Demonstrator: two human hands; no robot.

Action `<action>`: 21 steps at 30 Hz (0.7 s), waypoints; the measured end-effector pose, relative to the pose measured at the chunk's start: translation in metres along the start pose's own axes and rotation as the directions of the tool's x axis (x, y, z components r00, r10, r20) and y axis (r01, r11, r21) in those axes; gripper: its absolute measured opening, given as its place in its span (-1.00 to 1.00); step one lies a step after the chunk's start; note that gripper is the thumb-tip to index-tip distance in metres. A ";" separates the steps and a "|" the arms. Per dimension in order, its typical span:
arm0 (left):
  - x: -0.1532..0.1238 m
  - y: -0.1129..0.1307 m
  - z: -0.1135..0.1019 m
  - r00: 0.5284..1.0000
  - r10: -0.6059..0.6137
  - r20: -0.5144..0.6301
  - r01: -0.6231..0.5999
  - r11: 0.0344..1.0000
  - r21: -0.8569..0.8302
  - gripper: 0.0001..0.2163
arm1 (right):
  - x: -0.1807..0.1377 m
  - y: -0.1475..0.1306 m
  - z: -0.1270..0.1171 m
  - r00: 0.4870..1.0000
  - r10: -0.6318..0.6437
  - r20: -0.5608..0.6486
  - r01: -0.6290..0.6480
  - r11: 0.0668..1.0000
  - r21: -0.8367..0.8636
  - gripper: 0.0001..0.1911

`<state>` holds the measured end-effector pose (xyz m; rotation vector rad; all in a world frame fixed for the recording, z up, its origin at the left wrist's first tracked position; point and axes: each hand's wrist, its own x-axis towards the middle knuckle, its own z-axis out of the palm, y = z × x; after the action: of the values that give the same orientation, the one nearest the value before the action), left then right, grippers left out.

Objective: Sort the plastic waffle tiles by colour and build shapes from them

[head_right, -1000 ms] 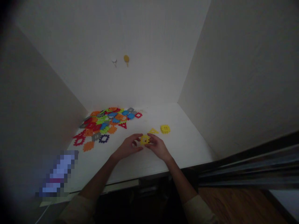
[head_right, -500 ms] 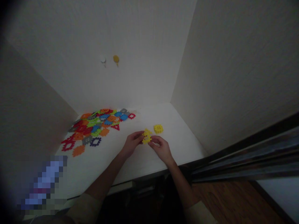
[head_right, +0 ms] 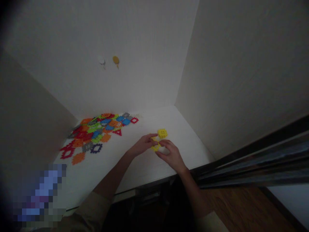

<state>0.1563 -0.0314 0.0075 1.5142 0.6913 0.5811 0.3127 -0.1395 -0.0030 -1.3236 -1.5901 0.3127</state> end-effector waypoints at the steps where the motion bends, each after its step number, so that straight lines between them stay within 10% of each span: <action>1: 0.000 -0.001 0.003 1.000 0.004 -0.024 -0.004 1.000 -0.019 -0.42 | 0.000 0.002 0.001 0.999 0.011 -0.044 -0.012 1.000 -0.028 -0.64; 8: -0.002 -0.013 0.013 0.985 0.062 -0.162 -0.078 0.992 -0.098 -0.46 | 0.003 0.020 0.004 0.982 0.082 -0.173 -0.103 0.988 -0.116 -0.72; 21: 0.050 -0.014 0.007 0.911 0.378 -0.167 -0.226 0.794 0.564 -0.53 | 0.045 0.065 -0.014 0.995 0.060 -0.085 -0.071 0.987 -0.142 -0.69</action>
<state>0.1946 0.0005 -0.0096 2.1228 0.8747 0.9090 0.3667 -0.0827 -0.0196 -1.4837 -1.5269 0.1837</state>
